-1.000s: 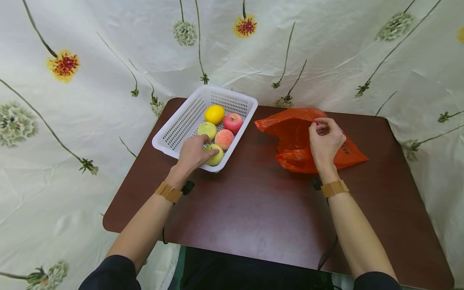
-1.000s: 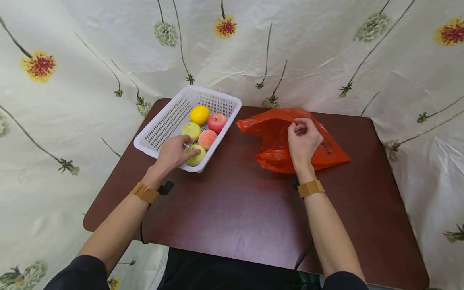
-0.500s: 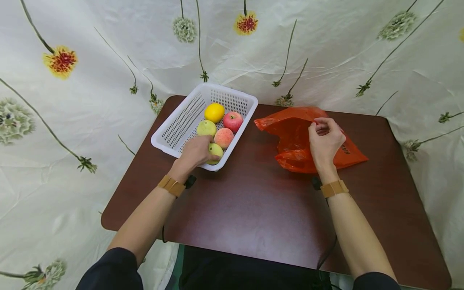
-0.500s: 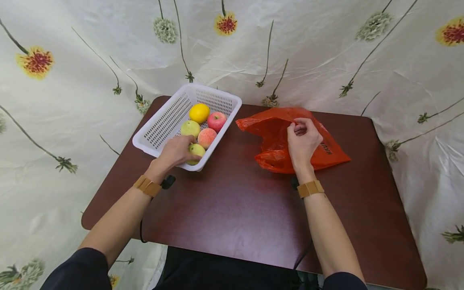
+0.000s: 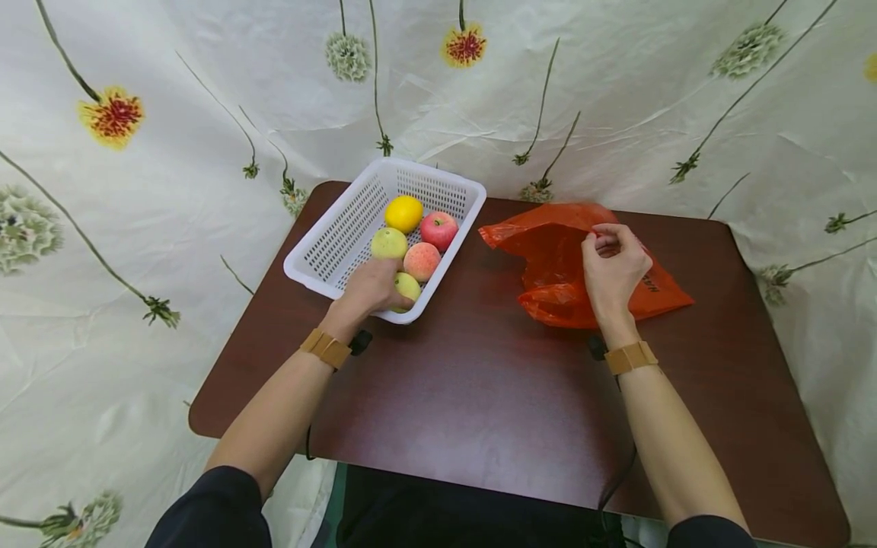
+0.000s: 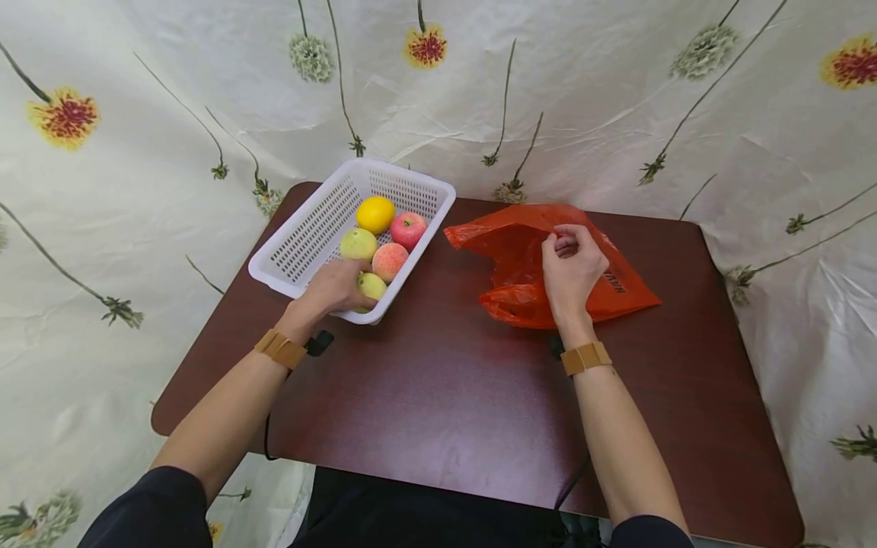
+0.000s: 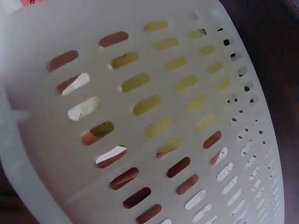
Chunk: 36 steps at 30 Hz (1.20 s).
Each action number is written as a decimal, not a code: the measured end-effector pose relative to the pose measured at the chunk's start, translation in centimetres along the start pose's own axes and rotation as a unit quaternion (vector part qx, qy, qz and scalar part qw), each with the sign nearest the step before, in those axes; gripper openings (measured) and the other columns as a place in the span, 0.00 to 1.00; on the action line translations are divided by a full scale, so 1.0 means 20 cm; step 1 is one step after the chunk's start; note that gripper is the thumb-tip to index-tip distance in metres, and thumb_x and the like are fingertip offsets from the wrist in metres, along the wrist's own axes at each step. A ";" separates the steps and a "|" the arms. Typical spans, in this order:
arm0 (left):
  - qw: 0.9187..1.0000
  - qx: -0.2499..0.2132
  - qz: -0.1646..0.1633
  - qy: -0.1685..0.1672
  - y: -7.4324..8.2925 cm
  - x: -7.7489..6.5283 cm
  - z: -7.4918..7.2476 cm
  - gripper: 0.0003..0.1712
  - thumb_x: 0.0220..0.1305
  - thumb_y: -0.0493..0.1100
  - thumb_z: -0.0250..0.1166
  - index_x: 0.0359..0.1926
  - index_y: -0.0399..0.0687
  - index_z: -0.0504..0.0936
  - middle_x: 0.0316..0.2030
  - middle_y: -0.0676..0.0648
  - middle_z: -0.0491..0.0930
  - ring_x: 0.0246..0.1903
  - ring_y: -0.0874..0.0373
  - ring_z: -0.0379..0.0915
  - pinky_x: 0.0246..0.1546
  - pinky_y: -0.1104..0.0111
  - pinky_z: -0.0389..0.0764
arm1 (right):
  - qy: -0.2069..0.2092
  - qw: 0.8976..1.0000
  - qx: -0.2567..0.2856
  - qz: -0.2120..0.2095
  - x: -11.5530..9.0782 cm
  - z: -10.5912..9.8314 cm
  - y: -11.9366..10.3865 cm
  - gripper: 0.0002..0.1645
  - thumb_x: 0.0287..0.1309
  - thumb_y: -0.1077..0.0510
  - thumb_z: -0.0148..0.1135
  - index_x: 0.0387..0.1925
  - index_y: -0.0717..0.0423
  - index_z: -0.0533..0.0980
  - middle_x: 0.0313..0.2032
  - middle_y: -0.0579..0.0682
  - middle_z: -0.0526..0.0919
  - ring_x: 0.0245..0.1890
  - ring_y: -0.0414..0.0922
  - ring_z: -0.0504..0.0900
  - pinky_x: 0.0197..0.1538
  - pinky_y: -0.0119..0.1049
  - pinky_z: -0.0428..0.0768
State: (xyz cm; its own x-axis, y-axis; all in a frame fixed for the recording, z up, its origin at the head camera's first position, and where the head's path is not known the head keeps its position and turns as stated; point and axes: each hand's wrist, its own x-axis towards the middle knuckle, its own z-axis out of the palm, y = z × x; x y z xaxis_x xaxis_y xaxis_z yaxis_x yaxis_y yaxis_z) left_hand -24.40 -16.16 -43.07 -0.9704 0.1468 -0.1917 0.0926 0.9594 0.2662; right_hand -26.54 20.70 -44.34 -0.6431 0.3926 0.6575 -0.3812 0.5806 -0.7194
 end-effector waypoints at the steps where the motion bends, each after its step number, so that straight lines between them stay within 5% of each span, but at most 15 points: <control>1: 1.000 -0.002 0.001 0.004 0.00 0.00 0.00 0.27 0.38 0.53 0.72 0.40 0.47 0.75 0.29 0.45 0.73 0.30 0.48 0.68 0.30 0.61 0.68 | 0.000 1.000 0.002 0.001 0.00 0.00 0.00 0.06 0.54 0.56 0.62 0.32 0.52 0.82 0.22 0.45 0.79 0.21 0.39 0.75 0.29 0.26 0.73; 22: 0.996 0.010 -0.016 0.082 0.08 -0.14 -0.14 0.42 0.37 0.61 0.73 0.53 0.47 0.74 0.35 0.44 0.75 0.32 0.48 0.67 0.28 0.61 0.70 | -0.003 1.000 0.008 -0.008 -0.01 0.00 -0.03 0.06 0.54 0.57 0.62 0.32 0.55 0.82 0.22 0.46 0.79 0.21 0.40 0.75 0.30 0.29 0.73; 36: 0.991 0.008 0.016 0.135 0.14 -0.23 -0.20 0.40 0.38 0.63 0.71 0.52 0.48 0.76 0.33 0.46 0.78 0.29 0.49 0.69 0.27 0.61 0.70 | -0.009 1.000 0.005 0.000 -0.01 -0.02 -0.03 0.07 0.54 0.56 0.61 0.32 0.54 0.82 0.22 0.47 0.79 0.21 0.40 0.74 0.29 0.33 0.75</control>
State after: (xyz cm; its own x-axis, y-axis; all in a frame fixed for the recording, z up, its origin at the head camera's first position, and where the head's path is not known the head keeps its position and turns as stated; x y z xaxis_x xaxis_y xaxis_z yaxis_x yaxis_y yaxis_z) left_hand -20.63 -15.17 -37.74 -0.9910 0.1089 0.0773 0.1251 0.9597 0.2517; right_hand -25.80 20.59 -43.94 -0.6548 0.3806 0.6530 -0.3874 0.5728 -0.7223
